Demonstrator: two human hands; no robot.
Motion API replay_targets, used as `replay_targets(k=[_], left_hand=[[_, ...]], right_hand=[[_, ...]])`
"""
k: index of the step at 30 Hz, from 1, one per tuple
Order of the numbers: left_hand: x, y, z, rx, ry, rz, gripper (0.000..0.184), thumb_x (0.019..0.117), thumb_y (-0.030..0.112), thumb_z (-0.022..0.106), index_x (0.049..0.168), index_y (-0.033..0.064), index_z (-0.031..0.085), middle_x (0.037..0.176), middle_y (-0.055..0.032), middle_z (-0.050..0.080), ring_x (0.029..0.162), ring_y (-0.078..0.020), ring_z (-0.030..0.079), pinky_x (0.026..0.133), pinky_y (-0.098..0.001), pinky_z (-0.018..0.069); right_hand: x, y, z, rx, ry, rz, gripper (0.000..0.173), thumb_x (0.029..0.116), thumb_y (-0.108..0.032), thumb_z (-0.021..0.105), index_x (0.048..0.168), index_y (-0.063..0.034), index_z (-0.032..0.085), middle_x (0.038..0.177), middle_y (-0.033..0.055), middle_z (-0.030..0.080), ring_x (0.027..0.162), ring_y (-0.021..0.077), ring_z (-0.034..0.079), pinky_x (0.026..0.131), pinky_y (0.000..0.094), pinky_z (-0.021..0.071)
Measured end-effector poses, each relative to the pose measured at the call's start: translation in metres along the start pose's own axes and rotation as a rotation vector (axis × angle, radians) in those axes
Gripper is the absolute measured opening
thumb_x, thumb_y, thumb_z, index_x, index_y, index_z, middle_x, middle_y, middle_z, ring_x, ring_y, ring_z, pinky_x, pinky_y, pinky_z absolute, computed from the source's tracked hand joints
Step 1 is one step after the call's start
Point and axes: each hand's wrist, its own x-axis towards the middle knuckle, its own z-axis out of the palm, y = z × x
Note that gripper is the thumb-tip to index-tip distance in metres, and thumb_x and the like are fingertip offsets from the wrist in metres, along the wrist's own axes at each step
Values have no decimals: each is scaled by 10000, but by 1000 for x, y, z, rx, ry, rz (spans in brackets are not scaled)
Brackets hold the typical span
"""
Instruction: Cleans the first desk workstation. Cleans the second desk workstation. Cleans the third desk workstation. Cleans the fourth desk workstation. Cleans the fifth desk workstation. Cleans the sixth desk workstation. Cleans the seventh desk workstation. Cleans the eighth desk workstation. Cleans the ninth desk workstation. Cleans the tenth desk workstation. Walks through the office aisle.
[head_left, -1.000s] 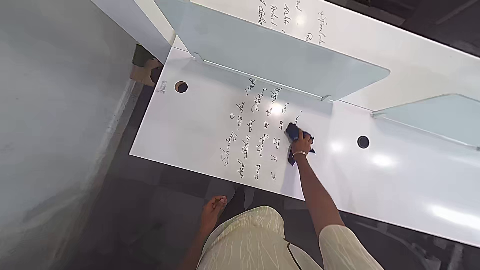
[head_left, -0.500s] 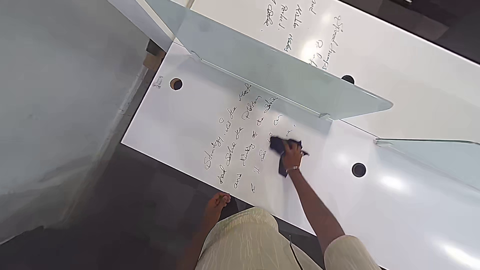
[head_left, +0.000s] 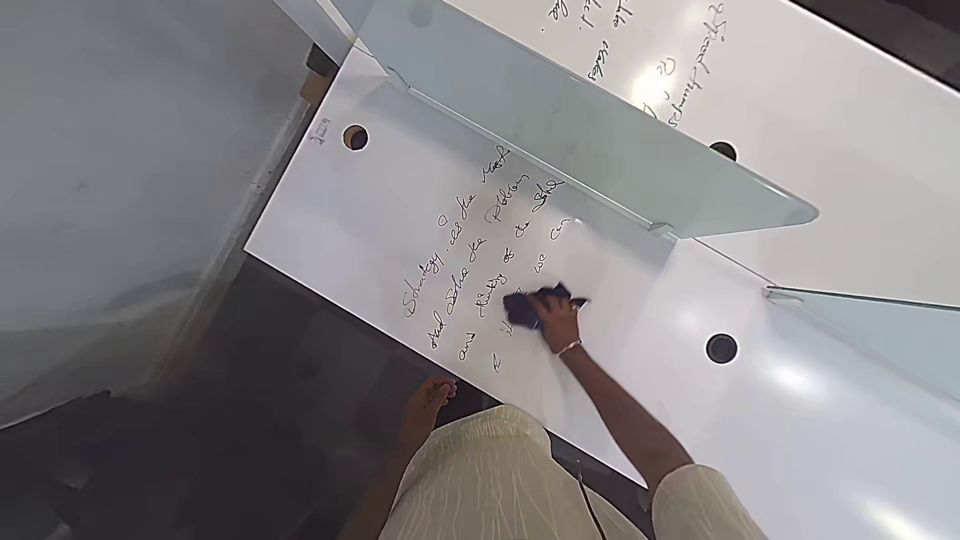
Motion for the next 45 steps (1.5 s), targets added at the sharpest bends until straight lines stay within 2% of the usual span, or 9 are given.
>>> replay_targets(k=[4,7,11,15,22,30,35,39,45], left_hand=[[-3,-8,-4,11,12,12,237,1047,151,509,1175,5,645,1080,-80,732,974,-148,714,880,-326,598],[-17,-18,-6,-42,67,17,225,1045,144,511,1172,4,635,1072,-74,727,964,-139,713,868,-313,599],[-27,-30,2,-70,101,-8,227,1043,122,506,1171,-18,631,1056,-90,729,955,-145,717,863,-316,600],[-27,-22,4,-78,92,10,239,1046,146,513,1185,-7,635,1064,-79,731,960,-135,715,873,-312,595],[-36,-37,-11,-93,109,40,214,1048,127,518,1168,0,641,1059,-77,731,948,-134,715,850,-305,599],[-47,-54,-34,-214,70,76,225,1042,112,526,1194,-30,612,1093,-87,717,976,-146,715,881,-315,601],[-56,-84,-59,-231,65,88,214,1045,114,523,1180,-17,625,1080,-77,722,971,-137,713,875,-307,599],[-67,-116,-77,-231,57,105,202,1042,109,532,1176,-8,628,1080,-73,722,971,-138,713,878,-308,601],[-80,-137,-103,-220,55,93,234,1041,124,522,1192,-26,619,1094,-96,719,988,-148,711,883,-313,596]], right_hand=[[95,68,-93,21,281,428,523,963,-144,597,1478,-201,522,1518,280,440,1376,542,418,1000,753,414],[151,73,-107,-20,426,645,628,917,-197,632,1521,-269,481,1561,210,419,1403,506,400,963,723,434],[106,3,-61,18,211,277,667,923,-155,667,1546,-187,432,1483,333,439,1285,605,455,898,773,439],[54,-25,-15,-86,-97,-89,663,940,-118,581,1535,-382,455,1445,210,545,1302,494,500,940,701,441],[115,4,-63,17,275,418,613,915,-126,640,1497,-277,520,1514,273,448,1330,573,438,919,750,442],[-81,-88,79,-45,-146,-20,701,919,-23,564,1505,-402,498,1412,206,576,1299,487,514,934,689,464],[-27,-74,45,-10,88,235,501,936,-101,587,1413,-252,620,1458,261,530,1332,523,484,1000,706,441],[32,-81,31,11,260,508,557,949,-177,645,1478,-309,529,1523,241,439,1315,521,480,923,701,479],[-120,-139,129,-64,42,240,653,889,-105,638,1491,-335,530,1430,233,553,1300,495,514,944,680,481]])
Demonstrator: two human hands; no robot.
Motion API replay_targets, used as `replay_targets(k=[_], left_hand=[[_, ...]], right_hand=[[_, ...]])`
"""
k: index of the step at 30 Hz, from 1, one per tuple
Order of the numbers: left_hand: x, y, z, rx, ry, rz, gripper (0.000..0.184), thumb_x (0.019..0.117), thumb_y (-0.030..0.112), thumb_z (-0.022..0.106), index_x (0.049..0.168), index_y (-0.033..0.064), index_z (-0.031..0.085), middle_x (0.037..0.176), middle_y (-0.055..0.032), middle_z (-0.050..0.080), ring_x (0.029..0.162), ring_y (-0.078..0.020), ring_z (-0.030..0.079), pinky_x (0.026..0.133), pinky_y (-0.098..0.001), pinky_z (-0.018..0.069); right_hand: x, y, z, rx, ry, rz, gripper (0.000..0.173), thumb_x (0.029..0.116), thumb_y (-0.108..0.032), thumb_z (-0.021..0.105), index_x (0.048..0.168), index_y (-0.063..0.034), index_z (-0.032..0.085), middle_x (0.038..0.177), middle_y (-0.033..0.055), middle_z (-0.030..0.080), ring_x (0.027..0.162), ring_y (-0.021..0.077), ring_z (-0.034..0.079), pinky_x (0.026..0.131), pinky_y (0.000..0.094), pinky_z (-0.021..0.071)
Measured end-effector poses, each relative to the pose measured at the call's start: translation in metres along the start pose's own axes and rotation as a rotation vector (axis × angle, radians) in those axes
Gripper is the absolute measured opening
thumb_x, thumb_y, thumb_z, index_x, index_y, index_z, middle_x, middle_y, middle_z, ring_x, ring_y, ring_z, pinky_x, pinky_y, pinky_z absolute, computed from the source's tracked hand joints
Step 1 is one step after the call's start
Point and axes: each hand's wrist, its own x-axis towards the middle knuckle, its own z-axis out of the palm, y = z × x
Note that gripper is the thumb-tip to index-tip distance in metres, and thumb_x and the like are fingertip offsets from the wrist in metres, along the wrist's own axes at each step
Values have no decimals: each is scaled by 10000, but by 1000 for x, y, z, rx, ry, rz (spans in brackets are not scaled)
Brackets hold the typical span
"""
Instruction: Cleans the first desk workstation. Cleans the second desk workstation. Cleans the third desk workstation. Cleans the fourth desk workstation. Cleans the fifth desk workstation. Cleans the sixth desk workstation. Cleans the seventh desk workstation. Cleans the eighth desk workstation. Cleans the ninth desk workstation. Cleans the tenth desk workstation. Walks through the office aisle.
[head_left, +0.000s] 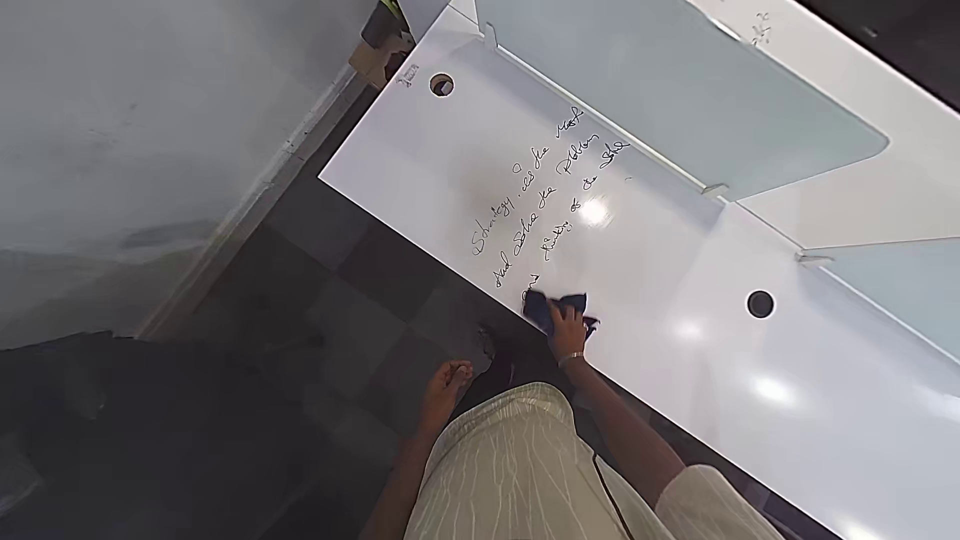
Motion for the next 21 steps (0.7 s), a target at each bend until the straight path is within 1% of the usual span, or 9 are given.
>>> replay_targets(k=[3,6,8,10,11,13,17,19,21], left_hand=[[-5,-8,-13,-5,-5,11,237,1040,123,510,1185,-31,617,1087,-98,714,979,-149,710,871,-310,598],[-10,-6,-23,1,11,-4,223,1038,107,503,1178,-26,614,1078,-85,713,956,-122,706,856,-284,592],[-14,-10,-31,-2,38,-18,222,1042,110,511,1185,-16,625,1082,-85,715,963,-126,707,864,-285,591],[-15,-18,-39,0,58,-13,230,1045,122,518,1194,-18,625,1093,-98,715,980,-147,709,879,-309,595],[-18,-21,-44,9,68,-10,239,1043,128,518,1197,-21,621,1097,-102,715,983,-152,710,878,-316,597],[-17,-20,-53,17,77,9,253,1038,140,523,1199,-32,617,1097,-110,717,975,-158,716,865,-319,605],[-15,-10,-54,-6,96,6,241,1041,112,516,1199,-46,607,1095,-115,711,969,-154,715,867,-316,603],[-11,-5,-50,-22,103,2,232,1040,99,516,1194,-47,608,1088,-108,714,966,-144,717,862,-306,605],[-6,-3,-45,-34,97,4,228,1038,87,514,1194,-49,610,1086,-102,718,963,-140,719,863,-302,607]], right_hand=[[-21,9,10,-52,-48,-36,667,911,-67,597,1489,-391,519,1426,200,558,1272,473,533,914,649,496],[48,3,-25,16,104,88,517,938,-98,575,1426,-265,607,1453,249,536,1326,508,494,993,688,457],[109,-12,-56,76,167,261,518,949,-161,619,1459,-230,565,1522,263,454,1368,515,448,1013,690,445],[147,-30,-68,118,194,336,629,905,-167,688,1502,-223,496,1554,268,395,1343,541,449,938,721,467],[147,-40,-63,113,169,312,668,894,-176,704,1517,-209,467,1551,282,384,1326,555,453,911,725,477],[116,-60,-45,94,70,186,642,896,-185,692,1507,-172,495,1518,312,426,1344,561,442,975,732,444],[24,-75,9,-66,-131,-127,706,900,-55,607,1527,-354,475,1459,206,527,1324,475,488,944,672,472],[29,-66,5,-96,-154,-187,705,904,-32,584,1515,-371,486,1445,196,539,1314,468,495,937,660,475],[67,-59,-21,-24,-75,-139,601,921,-40,570,1465,-295,564,1459,243,531,1327,516,482,975,712,439]])
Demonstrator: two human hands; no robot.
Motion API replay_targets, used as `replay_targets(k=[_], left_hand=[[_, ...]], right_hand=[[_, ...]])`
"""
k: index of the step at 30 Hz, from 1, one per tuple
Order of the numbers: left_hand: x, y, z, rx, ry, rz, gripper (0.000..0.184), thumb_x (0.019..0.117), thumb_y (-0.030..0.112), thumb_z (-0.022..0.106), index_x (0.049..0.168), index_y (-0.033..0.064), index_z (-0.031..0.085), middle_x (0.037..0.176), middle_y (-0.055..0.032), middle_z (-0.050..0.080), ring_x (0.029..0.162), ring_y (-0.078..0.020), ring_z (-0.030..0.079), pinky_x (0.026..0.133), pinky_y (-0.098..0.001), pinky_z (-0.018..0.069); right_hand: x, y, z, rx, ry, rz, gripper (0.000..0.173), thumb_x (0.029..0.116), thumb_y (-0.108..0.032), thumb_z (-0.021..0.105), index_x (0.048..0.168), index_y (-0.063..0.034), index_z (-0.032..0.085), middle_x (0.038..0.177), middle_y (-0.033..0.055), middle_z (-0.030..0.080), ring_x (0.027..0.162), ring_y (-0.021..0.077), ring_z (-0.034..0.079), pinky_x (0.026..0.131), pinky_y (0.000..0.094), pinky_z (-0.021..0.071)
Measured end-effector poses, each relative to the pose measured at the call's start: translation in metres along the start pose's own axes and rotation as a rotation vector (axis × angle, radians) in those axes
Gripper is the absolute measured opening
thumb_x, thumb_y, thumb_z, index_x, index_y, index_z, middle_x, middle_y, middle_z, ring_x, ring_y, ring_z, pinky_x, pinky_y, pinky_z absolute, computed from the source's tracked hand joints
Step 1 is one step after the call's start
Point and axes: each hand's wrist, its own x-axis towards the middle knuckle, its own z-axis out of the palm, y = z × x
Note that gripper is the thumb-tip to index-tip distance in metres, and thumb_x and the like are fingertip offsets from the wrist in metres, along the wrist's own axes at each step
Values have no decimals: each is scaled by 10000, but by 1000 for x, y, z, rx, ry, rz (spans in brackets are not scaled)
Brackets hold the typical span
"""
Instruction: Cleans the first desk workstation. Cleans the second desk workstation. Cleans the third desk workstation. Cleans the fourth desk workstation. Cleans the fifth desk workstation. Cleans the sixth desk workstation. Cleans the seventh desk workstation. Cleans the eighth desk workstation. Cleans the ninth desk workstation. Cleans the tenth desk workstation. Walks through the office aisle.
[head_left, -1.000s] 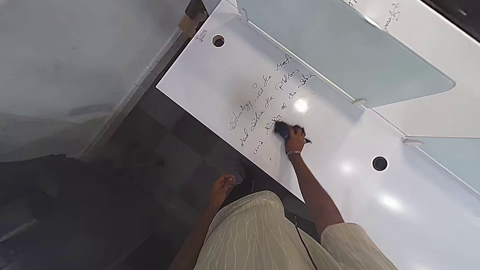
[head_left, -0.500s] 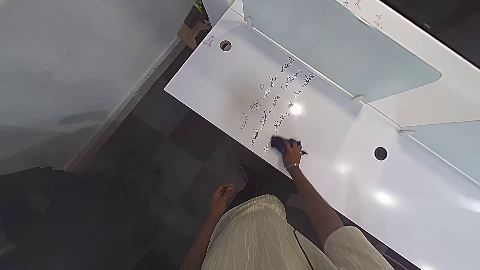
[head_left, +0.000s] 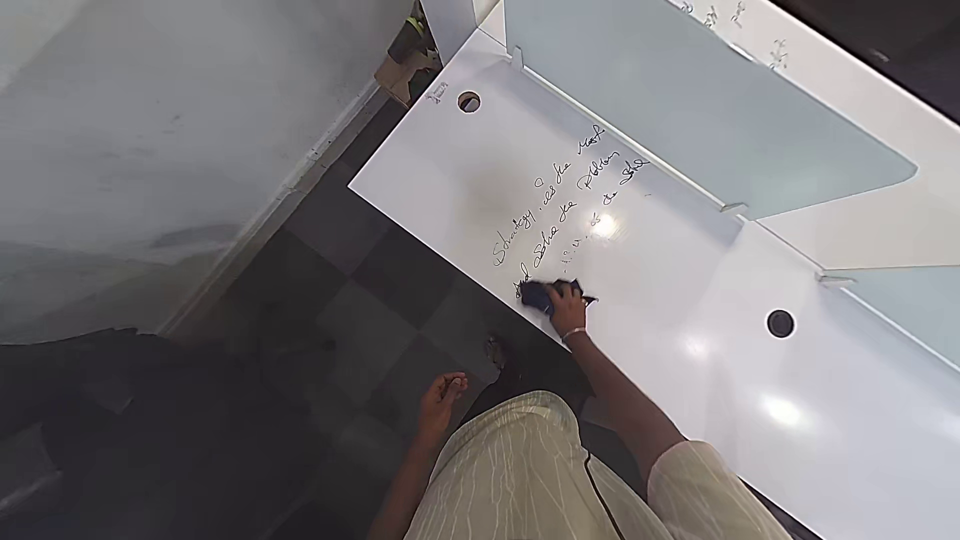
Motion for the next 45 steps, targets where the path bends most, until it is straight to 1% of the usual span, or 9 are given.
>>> replay_targets(k=[6,9,14,19,23,27,33,41,45], left_hand=[[4,6,20,38,2,-25,228,1039,105,519,1189,-34,621,1080,-101,724,971,-147,720,872,-306,605],[9,17,32,60,-1,-16,242,1044,126,516,1193,-34,619,1082,-98,726,967,-145,721,865,-304,606],[23,48,65,60,24,-2,237,1052,120,510,1200,-32,616,1085,-101,723,967,-148,720,862,-304,606],[36,68,102,42,15,27,223,1037,110,513,1175,-21,629,1045,-81,730,940,-143,721,850,-300,604],[36,64,121,51,10,-13,224,1034,112,514,1176,-17,630,1044,-81,730,948,-146,720,852,-306,606],[42,75,143,72,9,-52,222,1037,105,520,1181,-27,626,1059,-100,724,952,-160,722,850,-317,609],[67,106,171,97,-88,8,222,1041,115,517,1178,-20,628,1069,-86,724,955,-144,718,856,-313,606],[76,108,149,133,-162,68,245,1032,127,513,1183,-28,627,1080,-97,725,972,-163,716,861,-325,602],[80,106,122,156,-181,65,249,1040,143,517,1198,-8,637,1092,-99,730,987,-171,720,869,-330,605]], right_hand=[[123,48,-73,131,274,331,593,910,-155,699,1474,-203,523,1516,265,434,1331,548,448,886,746,472],[80,33,-55,120,149,261,623,909,-251,689,1504,-231,507,1508,293,456,1351,553,445,991,732,431],[23,36,-21,-15,-46,-98,661,910,-74,584,1492,-380,519,1408,192,570,1290,461,519,934,663,473],[153,88,-117,127,195,166,539,909,-120,669,1433,-216,586,1476,280,485,1336,549,451,984,745,427],[227,104,-163,137,227,334,658,869,-188,726,1493,-223,520,1545,242,423,1377,523,420,944,732,449],[180,88,-138,154,161,170,686,888,-340,731,1516,-213,483,1507,297,441,1328,563,450,946,752,440],[81,80,-77,62,-42,-15,729,845,-338,691,1536,-357,461,1467,195,522,1315,461,496,936,670,465],[157,74,-119,140,39,153,583,944,-225,629,1509,-303,508,1502,207,493,1344,472,480,973,671,463],[179,64,-137,228,86,265,701,891,-216,724,1534,-196,444,1525,212,470,1346,495,475,963,692,472]])
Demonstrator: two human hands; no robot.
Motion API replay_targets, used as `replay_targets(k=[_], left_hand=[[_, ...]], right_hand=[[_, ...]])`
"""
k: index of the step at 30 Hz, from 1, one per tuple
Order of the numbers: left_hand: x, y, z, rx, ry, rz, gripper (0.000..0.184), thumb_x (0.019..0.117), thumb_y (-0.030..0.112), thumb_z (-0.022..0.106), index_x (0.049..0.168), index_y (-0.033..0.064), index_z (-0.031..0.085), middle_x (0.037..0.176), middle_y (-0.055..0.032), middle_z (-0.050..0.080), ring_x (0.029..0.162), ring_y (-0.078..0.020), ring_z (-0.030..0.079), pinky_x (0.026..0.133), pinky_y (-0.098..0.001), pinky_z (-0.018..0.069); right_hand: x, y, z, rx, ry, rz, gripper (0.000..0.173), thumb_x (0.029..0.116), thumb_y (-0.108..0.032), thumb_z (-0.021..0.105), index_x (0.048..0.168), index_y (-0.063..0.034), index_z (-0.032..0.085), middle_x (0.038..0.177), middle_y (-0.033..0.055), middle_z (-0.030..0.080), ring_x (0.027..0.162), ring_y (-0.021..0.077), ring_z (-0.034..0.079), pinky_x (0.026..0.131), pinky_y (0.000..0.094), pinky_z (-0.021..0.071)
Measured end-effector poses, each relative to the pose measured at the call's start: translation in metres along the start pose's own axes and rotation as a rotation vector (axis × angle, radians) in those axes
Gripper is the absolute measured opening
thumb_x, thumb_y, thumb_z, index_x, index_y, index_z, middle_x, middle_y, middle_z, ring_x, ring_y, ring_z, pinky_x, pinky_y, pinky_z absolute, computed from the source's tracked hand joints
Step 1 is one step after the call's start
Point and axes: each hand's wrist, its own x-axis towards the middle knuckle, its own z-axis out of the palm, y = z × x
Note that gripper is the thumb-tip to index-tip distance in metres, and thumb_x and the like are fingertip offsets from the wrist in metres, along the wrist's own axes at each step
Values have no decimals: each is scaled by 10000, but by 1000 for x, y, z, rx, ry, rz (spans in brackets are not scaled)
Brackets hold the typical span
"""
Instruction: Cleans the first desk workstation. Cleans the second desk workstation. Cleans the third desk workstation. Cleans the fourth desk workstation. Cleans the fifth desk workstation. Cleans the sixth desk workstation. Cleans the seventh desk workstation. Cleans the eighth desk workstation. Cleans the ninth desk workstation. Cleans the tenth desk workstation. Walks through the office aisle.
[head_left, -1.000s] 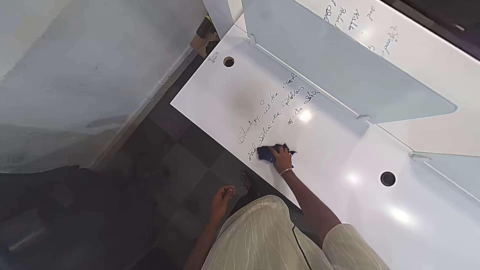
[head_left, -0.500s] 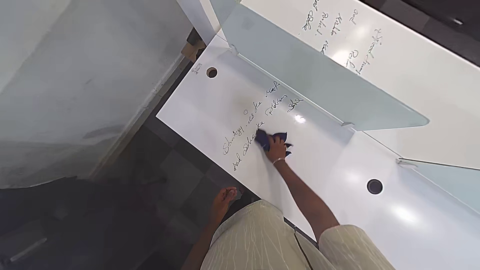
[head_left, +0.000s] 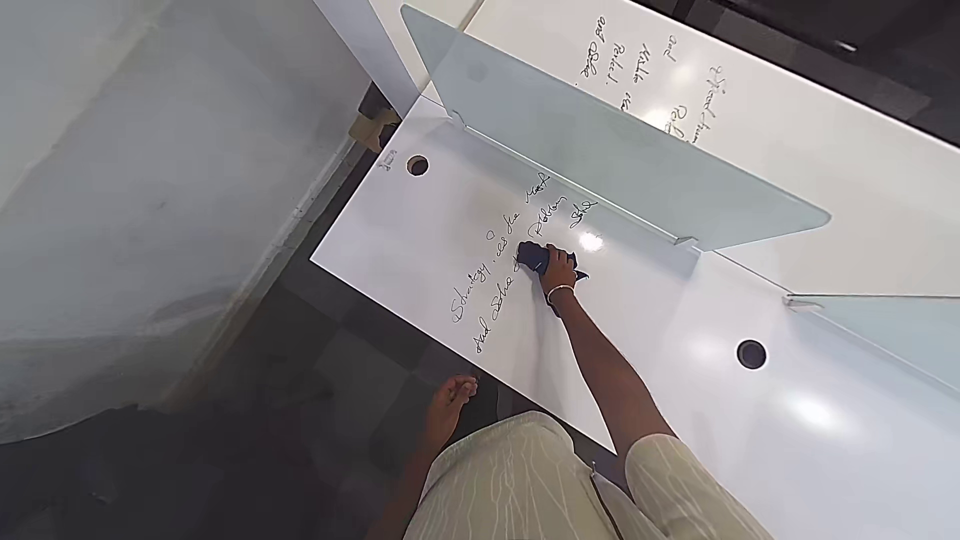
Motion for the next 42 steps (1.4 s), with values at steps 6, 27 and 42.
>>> replay_targets(k=[6,27,42], left_hand=[[8,-11,-58,-30,-39,8,256,1035,125,526,1211,-38,617,1104,-107,717,981,-158,714,886,-333,599],[37,-19,-94,-36,101,-75,232,1016,128,539,1152,-29,643,1028,-91,734,925,-141,721,850,-310,602],[49,22,-42,20,147,-179,230,1030,139,529,1155,-2,661,1037,-91,740,961,-169,721,870,-336,603]], right_hand=[[-101,20,43,-56,5,32,599,924,-217,651,1504,-178,508,1507,261,472,1349,482,487,1057,631,453],[58,33,-56,161,478,745,587,982,-370,607,1516,-160,478,1490,230,500,1329,374,550,1047,505,495],[130,-12,-47,-11,314,135,499,978,-205,601,1472,-209,525,1512,254,453,1341,507,477,946,697,488]])
